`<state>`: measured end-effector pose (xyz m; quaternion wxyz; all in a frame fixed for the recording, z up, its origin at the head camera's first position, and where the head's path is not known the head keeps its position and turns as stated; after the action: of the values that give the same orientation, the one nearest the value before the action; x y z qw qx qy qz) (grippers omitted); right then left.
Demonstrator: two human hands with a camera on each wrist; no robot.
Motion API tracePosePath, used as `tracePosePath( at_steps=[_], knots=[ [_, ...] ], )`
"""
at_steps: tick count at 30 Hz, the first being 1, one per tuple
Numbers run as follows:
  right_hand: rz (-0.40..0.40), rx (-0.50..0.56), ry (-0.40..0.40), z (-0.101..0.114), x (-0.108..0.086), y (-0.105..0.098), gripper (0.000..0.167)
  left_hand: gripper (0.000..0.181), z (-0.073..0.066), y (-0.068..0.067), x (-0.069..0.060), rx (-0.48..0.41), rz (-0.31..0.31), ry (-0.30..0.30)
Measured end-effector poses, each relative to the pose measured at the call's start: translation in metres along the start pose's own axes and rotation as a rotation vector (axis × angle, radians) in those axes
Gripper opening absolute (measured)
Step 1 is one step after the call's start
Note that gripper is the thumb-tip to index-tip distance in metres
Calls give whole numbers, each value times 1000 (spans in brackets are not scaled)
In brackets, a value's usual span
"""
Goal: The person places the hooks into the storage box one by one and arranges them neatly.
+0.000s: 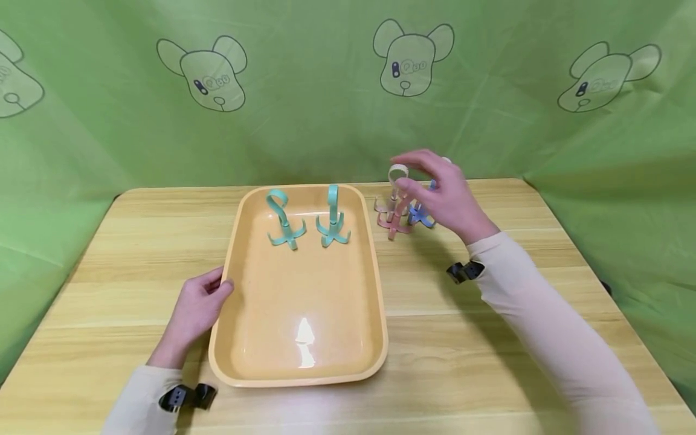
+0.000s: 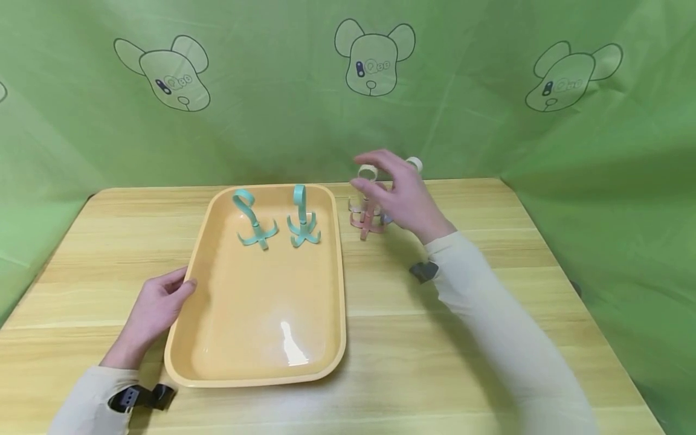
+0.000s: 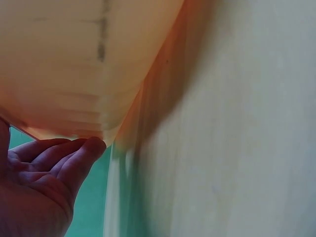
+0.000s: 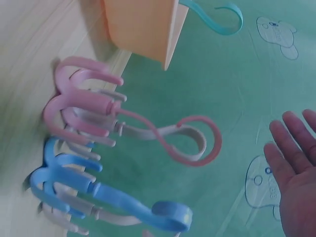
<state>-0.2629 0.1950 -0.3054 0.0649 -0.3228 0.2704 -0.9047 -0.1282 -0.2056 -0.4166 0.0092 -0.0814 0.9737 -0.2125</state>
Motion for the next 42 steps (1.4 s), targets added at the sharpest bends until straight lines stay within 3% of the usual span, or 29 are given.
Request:
tracePosePath(
  at_steps=[6, 12, 31, 42],
  knots=[
    [-71, -26, 92, -9, -7, -6, 34, 40, -2, 0, 1, 7, 3, 13],
    [-73, -35, 116, -17, -12, -4, 36, 39, -1, 0, 0, 9, -1, 12],
    [-51, -141, 91, -36, -22, 14, 45, 39, -1, 1, -1, -11, -2, -6],
    [-12, -254, 96, -45, -21, 16, 49, 40, 0, 0, -1, -14, -3, -1]
  ],
)
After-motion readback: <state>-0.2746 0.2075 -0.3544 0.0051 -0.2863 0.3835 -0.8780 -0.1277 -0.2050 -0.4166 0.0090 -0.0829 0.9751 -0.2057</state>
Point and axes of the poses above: each hand's wrist, its own x-axis towards the middle knuckle, its own y-axis out of the palm, z = x × y, the point moved 1 cm from there along x, towards the middle knuckle, and after that the axes turned 6 degrees about -z, right-handed, at the moved point
